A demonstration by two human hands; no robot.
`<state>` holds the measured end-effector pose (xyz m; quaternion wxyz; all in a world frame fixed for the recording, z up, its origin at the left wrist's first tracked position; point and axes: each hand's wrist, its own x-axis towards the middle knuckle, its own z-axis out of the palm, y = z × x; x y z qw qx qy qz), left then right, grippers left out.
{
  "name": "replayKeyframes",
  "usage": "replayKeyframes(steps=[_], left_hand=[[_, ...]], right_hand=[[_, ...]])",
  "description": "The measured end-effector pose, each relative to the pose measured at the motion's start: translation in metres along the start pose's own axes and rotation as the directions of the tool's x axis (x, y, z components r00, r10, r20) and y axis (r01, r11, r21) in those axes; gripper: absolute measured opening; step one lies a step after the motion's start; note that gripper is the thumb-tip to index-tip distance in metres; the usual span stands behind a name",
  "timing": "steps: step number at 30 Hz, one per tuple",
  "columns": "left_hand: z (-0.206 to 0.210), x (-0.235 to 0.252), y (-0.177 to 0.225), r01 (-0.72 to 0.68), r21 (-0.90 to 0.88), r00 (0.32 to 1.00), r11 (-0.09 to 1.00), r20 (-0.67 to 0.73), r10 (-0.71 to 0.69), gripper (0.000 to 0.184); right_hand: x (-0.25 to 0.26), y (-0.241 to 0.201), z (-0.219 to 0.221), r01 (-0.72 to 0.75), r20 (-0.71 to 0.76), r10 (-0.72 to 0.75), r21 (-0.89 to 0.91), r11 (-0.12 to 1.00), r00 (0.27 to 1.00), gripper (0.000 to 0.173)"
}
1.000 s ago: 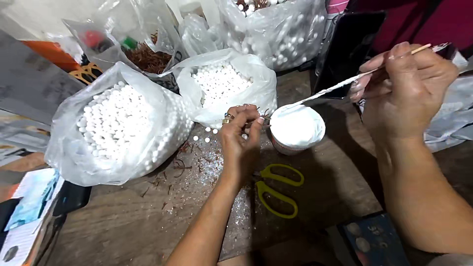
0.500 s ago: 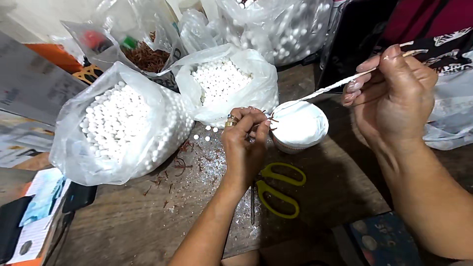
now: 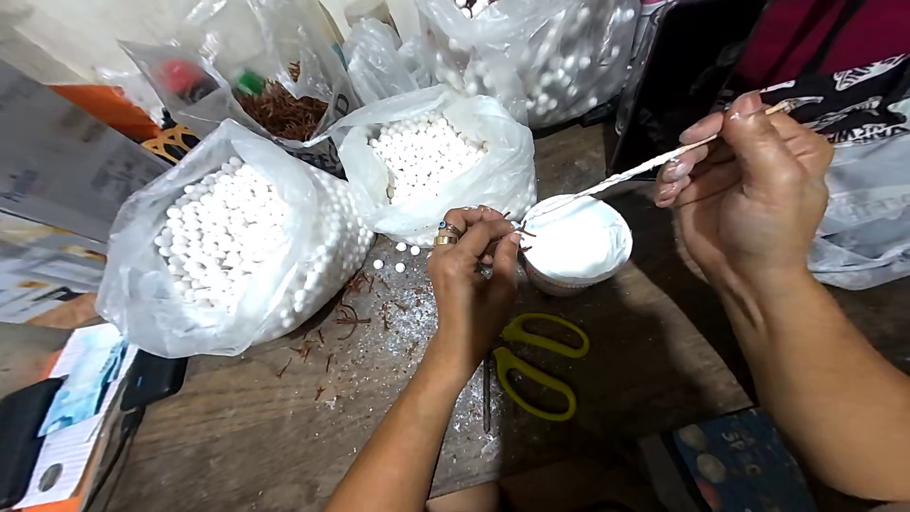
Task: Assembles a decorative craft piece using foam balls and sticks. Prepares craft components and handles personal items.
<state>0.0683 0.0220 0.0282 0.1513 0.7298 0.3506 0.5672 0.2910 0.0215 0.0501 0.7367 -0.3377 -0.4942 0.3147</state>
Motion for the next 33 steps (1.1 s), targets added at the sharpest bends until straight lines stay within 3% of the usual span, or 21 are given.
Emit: replayKeyframes(steps=[16, 33], left_hand=[[0.002, 0.0007, 0.0023, 0.048, -0.034, 0.992, 0.998, -0.117, -0.052, 0.005], [0.0023, -0.0011, 0.0006, 0.012, -0.006, 0.994, 1.0, -0.109, -0.013, 0.005]], right_hand=[[-0.001, 0.0015, 0.0016, -0.106, -0.009, 0.107, 0.07, 0.992, 0.994, 0.044], [-0.0045, 0.0009, 0.0047, -0.103, 0.019, 0.102, 0.057, 0.993, 0.995, 0.045]])
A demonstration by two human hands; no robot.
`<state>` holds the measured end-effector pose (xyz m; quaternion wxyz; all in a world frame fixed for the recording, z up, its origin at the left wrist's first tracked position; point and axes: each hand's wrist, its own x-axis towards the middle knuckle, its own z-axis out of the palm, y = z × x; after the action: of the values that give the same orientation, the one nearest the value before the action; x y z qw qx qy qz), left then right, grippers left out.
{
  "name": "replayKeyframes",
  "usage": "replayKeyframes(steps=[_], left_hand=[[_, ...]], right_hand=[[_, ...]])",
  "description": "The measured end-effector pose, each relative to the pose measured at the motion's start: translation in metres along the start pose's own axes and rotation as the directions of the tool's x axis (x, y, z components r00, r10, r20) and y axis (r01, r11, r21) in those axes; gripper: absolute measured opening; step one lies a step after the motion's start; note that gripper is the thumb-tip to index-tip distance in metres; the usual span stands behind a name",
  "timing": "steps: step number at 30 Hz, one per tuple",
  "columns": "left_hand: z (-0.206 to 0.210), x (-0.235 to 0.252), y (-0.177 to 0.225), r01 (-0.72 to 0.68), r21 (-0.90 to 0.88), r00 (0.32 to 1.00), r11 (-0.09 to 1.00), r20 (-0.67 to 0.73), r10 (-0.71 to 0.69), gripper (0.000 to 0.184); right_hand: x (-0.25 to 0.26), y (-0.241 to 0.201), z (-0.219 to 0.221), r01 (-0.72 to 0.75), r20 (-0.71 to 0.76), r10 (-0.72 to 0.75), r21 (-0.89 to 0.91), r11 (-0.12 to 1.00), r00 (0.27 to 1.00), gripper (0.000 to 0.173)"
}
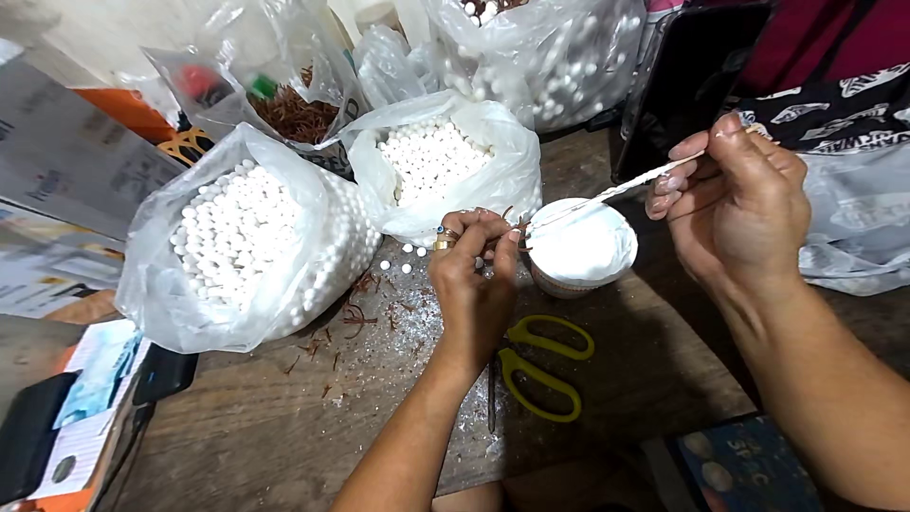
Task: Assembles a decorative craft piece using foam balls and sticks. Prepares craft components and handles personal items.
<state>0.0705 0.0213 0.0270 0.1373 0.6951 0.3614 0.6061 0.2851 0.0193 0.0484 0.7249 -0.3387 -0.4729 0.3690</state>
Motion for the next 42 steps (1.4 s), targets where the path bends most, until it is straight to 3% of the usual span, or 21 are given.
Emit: replayKeyframes(steps=[14, 32, 36, 39, 42], left_hand=[[0.001, 0.0, -0.001, -0.053, 0.045, 0.998, 0.998, -0.027, 0.054, 0.005], [-0.001, -0.002, -0.001, 0.007, 0.066, 0.999, 0.998, -0.037, -0.004, 0.006], [-0.005, -0.002, -0.001, 0.027, 0.098, 0.999, 0.995, -0.035, -0.023, 0.008], [-0.014, -0.002, -0.002, 0.056, 0.104, 0.998, 0.993, -0.019, -0.054, 0.009], [-0.031, -0.003, -0.009, 0.078, 0.086, 0.997, 0.993, 0.017, -0.08, 0.01]], right_hand=[[0.0, 0.0, 0.001, -0.019, -0.007, 0.019, -0.012, 1.0, 1.0, 0.045], [0.003, -0.002, -0.003, -0.054, -0.039, 0.054, 0.001, 0.999, 0.998, 0.045], [0.005, -0.006, -0.016, 0.038, -0.039, -0.041, -0.068, 0.997, 0.998, 0.045], [0.005, -0.005, -0.024, 0.142, 0.044, -0.136, -0.196, 0.97, 0.99, 0.039], [0.0, 0.003, -0.023, 0.126, 0.161, -0.072, -0.352, 0.927, 0.984, 0.03]])
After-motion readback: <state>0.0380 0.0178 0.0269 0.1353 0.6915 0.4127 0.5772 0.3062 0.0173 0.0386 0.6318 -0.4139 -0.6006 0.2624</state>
